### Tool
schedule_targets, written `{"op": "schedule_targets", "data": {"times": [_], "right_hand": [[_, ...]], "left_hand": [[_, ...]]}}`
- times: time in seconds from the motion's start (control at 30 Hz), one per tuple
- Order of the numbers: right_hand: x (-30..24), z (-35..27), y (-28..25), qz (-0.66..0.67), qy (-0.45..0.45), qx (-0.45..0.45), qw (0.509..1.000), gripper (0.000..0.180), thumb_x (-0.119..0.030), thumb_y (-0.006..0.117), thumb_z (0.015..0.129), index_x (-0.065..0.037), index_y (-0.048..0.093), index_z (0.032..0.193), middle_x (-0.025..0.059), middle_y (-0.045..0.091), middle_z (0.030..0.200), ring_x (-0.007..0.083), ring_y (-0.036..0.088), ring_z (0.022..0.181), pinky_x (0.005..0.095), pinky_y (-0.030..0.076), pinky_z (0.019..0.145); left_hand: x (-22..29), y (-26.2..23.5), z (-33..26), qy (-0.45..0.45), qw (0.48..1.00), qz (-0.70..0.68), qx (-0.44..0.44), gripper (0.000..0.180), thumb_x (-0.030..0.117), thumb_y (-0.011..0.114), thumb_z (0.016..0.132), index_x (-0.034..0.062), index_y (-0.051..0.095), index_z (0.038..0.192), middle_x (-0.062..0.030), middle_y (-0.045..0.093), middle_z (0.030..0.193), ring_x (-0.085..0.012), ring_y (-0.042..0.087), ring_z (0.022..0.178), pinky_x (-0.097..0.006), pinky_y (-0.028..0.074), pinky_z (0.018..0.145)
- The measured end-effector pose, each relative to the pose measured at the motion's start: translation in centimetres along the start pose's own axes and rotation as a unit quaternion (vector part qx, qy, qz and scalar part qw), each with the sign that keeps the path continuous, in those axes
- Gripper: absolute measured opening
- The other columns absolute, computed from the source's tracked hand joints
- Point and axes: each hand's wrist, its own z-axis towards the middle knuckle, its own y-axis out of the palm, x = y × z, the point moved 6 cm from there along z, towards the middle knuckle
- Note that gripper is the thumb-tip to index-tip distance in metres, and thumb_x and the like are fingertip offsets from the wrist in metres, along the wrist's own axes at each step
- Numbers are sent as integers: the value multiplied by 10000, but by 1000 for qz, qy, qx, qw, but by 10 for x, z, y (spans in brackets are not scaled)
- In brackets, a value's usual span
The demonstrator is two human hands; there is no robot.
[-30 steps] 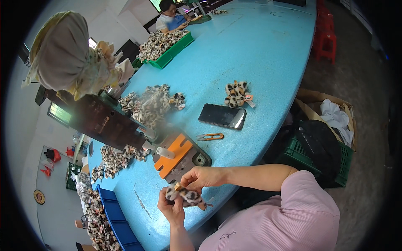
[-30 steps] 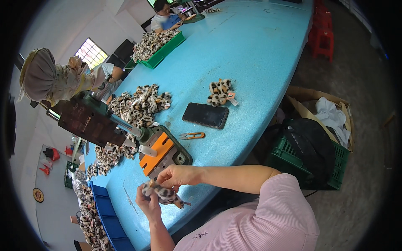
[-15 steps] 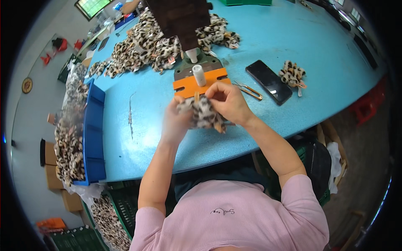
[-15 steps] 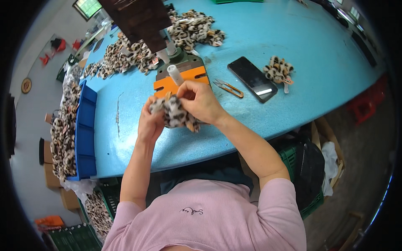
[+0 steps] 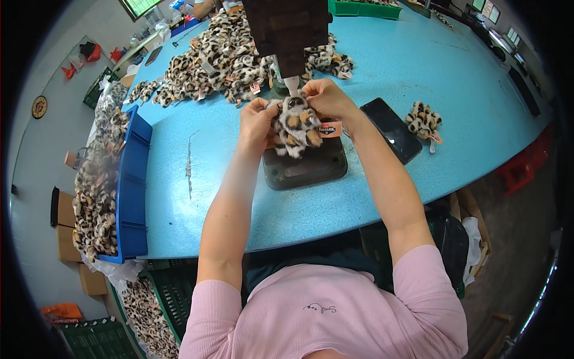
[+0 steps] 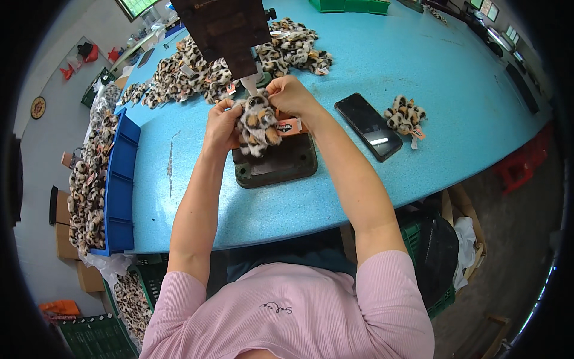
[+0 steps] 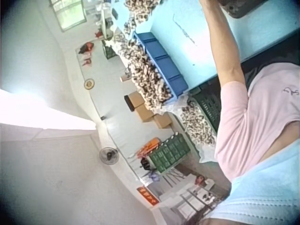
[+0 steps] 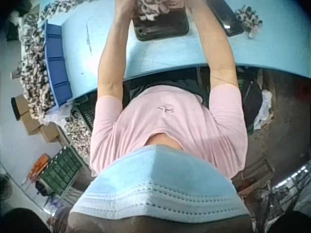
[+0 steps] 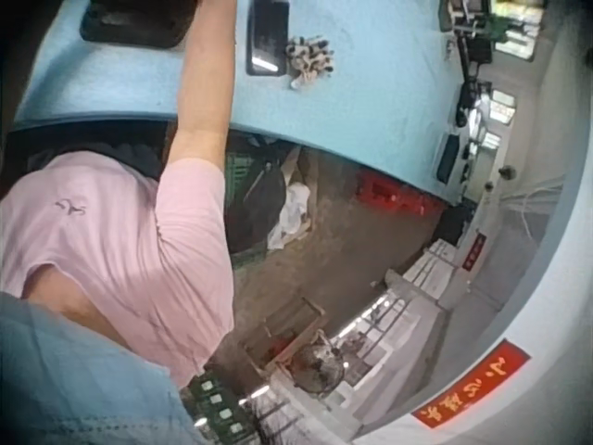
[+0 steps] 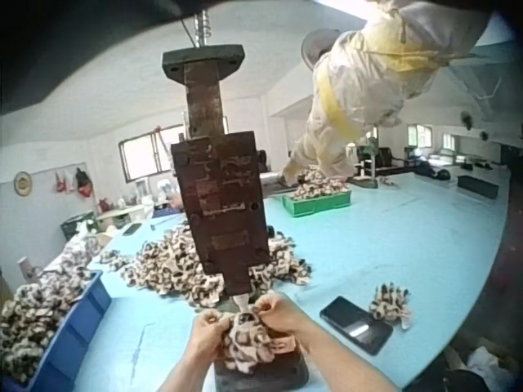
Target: The person attaches plastic eyes onto plush toys using a press machine by positioning each toy under the machine nozzle and pulling the lever, then sorts the plush toys into a bin.
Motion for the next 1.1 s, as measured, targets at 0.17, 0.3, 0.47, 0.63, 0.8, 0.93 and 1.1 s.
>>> {"op": "schedule_targets", "data": {"times": [0.17, 0.3, 0.47, 0.63, 0.8, 0.93, 1.1], "right_hand": [[27, 23, -2, -91, -75, -56, 991, 85, -36, 647, 652, -39, 568, 683, -10, 567, 661, 48, 481, 576, 202, 380, 512], [10, 19, 4, -152, -50, -65, 985, 103, -48, 655, 643, -35, 560, 682, -13, 550, 649, 54, 484, 589, 212, 386, 518], [24, 25, -10, -107, -139, -29, 984, 102, -54, 661, 655, -15, 594, 721, 37, 584, 643, 91, 528, 579, 243, 427, 504], [5, -24, -20, -8, -150, 131, 980, 108, -66, 638, 701, 2, 587, 768, 42, 586, 685, 114, 550, 623, 254, 460, 582], [-12, -50, 14, -37, -245, 173, 953, 146, -99, 618, 756, 0, 546, 836, 53, 530, 840, 134, 531, 765, 260, 437, 685], [-12, -43, 17, -68, -292, 215, 929, 95, -54, 560, 769, -1, 484, 785, 87, 492, 828, 198, 516, 749, 306, 425, 682], [-13, -19, 10, -49, -299, 107, 947, 72, -32, 488, 767, 0, 435, 732, 85, 497, 804, 174, 479, 711, 285, 395, 643]], "left_hand": [[-9, -7, 15, 12, 993, 117, -16, 165, 82, 562, 771, 89, 424, 682, -14, 480, 556, -91, 467, 396, -248, 358, 303], [7, -1, -2, -37, 994, 86, -54, 96, 112, 580, 793, 44, 514, 806, -20, 538, 635, -86, 526, 520, -229, 422, 423], [12, 38, -16, 115, 979, 114, -128, 319, 153, 705, 686, 16, 607, 956, -49, 619, 778, -91, 565, 665, -225, 469, 606], [9, 33, -16, 145, 965, 197, -91, 317, 119, 706, 621, 22, 623, 910, -38, 627, 736, -86, 569, 645, -243, 472, 606], [5, 28, -14, 160, 965, 201, -56, 303, 138, 701, 629, 18, 623, 897, -47, 629, 728, -85, 572, 658, -250, 468, 598], [4, 30, -11, 172, 962, 207, -37, 315, 155, 691, 625, 15, 622, 899, -51, 628, 722, -90, 572, 665, -252, 465, 604], [5, 31, -13, 158, 965, 203, -41, 323, 140, 700, 607, 16, 618, 894, -50, 630, 734, -101, 580, 660, -250, 470, 608]]}}
